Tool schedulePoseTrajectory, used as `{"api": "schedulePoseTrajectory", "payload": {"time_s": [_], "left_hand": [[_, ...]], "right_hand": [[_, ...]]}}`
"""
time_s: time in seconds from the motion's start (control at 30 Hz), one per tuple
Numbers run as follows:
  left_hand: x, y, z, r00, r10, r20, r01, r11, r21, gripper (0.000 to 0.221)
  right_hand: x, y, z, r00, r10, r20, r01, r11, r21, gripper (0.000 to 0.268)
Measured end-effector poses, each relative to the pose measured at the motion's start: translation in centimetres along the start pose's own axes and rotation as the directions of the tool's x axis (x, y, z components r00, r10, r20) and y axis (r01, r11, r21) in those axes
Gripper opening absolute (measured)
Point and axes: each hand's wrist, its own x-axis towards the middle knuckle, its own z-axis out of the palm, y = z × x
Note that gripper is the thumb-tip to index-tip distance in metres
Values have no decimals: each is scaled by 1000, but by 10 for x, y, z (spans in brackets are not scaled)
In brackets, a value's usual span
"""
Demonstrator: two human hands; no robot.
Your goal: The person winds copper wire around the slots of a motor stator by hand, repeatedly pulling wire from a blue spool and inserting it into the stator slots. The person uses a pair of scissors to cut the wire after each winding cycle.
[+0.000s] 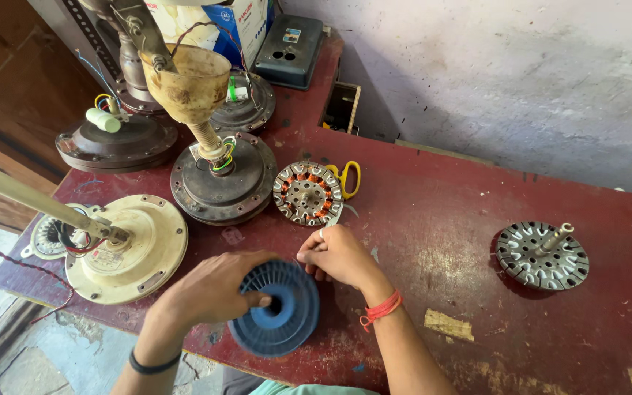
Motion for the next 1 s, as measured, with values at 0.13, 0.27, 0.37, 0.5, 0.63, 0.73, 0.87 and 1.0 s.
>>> {"api": "schedulePoseTrajectory", "payload": {"time_s": [0.13, 0.27, 0.37, 0.5, 0.63, 0.73, 0.87, 1.0], "left_hand": [[10, 4, 0, 969, 209, -131, -192, 973, 131, 74], [5, 9, 0, 984, -66, -168, 91, 984, 151, 80], [3, 6, 0, 952, -306, -12, 305, 940, 151, 66], [2, -5, 2, 955, 190, -228, -144, 969, 201, 68], [-2, -10, 7, 964, -41, -262, 85, 983, 161, 81], [-2, -17, 2, 913, -407, -13, 403, 898, 178, 58], [-4, -19, 3, 955, 167, -245, -106, 964, 244, 69], [-7, -27, -3, 942, -277, -191, 313, 929, 198, 66]], "right_hand": [[-8, -14, 1, 995, 62, 78, -61, 998, -13, 13], [-26, -24, -4, 985, -129, 115, 166, 886, -433, 18], [-41, -28, -11, 961, -30, 276, 191, 793, -578, 21], [-50, -36, -10, 848, 104, 519, 156, 888, -432, 23], [-49, -40, -6, 914, -51, 403, 249, 854, -457, 18], [-47, -39, -3, 931, -336, 144, 352, 723, -595, 12], [-41, -39, 7, 932, -356, 72, 325, 732, -599, 9], [-40, -38, 19, 828, -558, 59, 478, 646, -595, 8]]}}
